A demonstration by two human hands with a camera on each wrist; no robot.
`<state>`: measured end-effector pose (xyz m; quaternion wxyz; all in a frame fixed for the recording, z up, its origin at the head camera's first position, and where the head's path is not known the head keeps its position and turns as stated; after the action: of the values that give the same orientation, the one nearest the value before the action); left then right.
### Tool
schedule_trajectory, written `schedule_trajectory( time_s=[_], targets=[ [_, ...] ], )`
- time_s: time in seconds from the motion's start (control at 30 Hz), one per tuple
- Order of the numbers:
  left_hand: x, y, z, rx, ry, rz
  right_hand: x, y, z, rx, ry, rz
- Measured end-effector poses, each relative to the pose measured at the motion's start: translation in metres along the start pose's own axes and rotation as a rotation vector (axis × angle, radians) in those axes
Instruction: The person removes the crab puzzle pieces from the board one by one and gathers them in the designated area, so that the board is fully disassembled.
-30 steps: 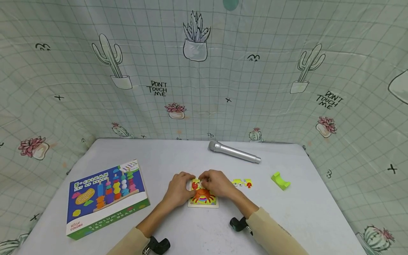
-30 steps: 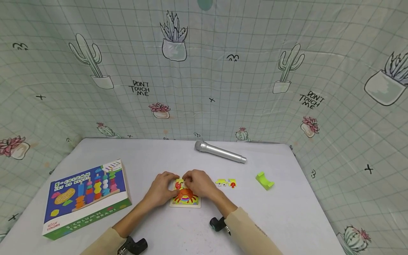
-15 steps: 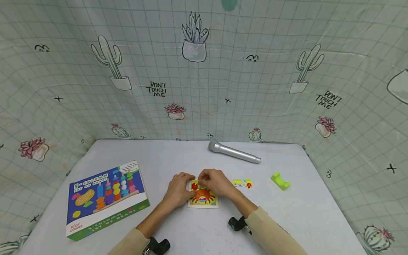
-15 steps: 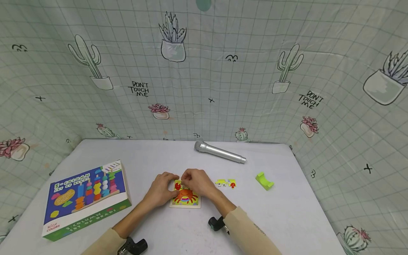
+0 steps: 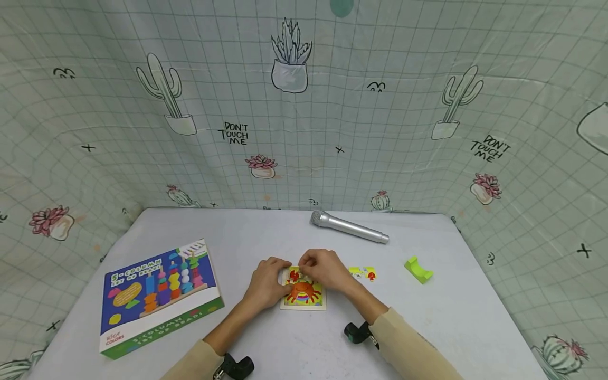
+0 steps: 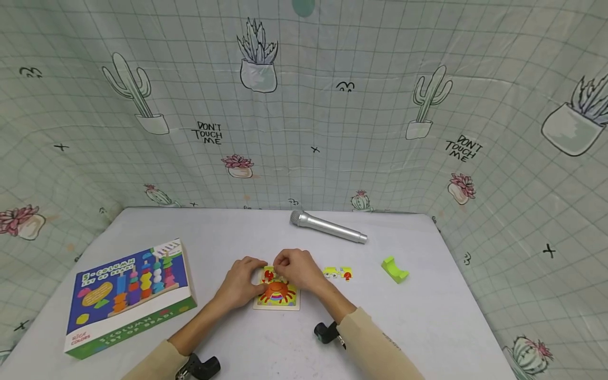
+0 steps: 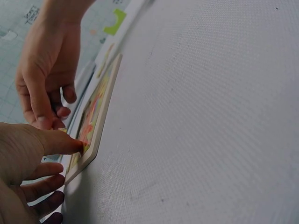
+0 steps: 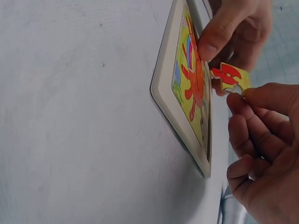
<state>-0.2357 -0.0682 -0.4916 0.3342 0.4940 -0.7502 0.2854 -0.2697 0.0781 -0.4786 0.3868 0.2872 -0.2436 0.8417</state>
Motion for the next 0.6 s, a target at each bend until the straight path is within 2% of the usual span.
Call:
schedule_trajectory(
  time_s=[0.33,0.6],
  targets=[
    [0.0,0.0,-0.001,0.008,-0.011,-0.001,0.017,-0.015,-0.012,-0.013,0.016,-0.054],
    [-0.002,0.0,0.0,0.007,-0.012,-0.003,0.038,-0.032,-0.03,-0.078,-0.009,-0.108]
  ],
)
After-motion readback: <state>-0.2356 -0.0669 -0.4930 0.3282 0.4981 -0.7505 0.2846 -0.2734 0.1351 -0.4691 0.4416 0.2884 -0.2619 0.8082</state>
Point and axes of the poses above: each hand's wrist, its own y-axis towards the middle knuckle, its own x-axis out of the back of the hand, z = x × y, the point moved 7 cm from there along y, towards the middle knuckle, and after that the axes turned 14 degrees about z, right-handed, at the moved point
